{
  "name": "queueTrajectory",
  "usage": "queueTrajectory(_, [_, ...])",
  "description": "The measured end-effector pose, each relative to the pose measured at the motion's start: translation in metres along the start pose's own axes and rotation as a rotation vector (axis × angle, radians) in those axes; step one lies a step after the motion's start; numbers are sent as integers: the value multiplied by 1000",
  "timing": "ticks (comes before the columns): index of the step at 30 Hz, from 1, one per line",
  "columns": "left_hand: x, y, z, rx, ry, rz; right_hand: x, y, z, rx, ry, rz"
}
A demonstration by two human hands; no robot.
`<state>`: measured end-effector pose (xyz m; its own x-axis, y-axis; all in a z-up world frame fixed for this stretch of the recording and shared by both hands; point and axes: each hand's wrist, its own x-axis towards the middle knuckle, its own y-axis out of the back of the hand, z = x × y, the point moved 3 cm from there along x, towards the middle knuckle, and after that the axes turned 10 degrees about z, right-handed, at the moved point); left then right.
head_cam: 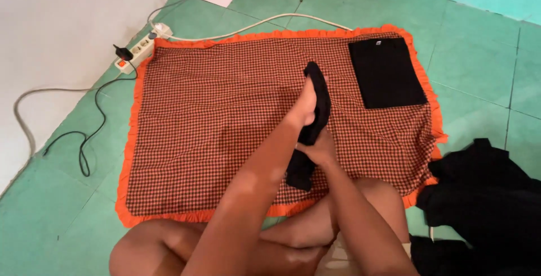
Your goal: The person sits cross-legged on a patterned mat and folds a black t-shirt by hand. They smooth the fabric, fold the sleeves inward, and fold the shirt into a compact rectangle.
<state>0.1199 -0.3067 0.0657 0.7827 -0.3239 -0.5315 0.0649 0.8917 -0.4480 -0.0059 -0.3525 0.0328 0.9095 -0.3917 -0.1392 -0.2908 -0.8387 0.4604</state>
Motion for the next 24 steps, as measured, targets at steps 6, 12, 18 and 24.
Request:
queueTrajectory(6, [-10,3,-12,-149,-22,38,11,-15,27,319,-197,352])
queueTrajectory(12, [-67,-86,1,-427,188,-253,-26,74,-60,530,84,1066])
queueTrajectory(18, [-71,-84,20,-286,-173,-631,-2,86,-8,317,613,975])
queueTrajectory(24, [-4,131,87,342,-1029,-100,-28,15,-55,-582,165,-126])
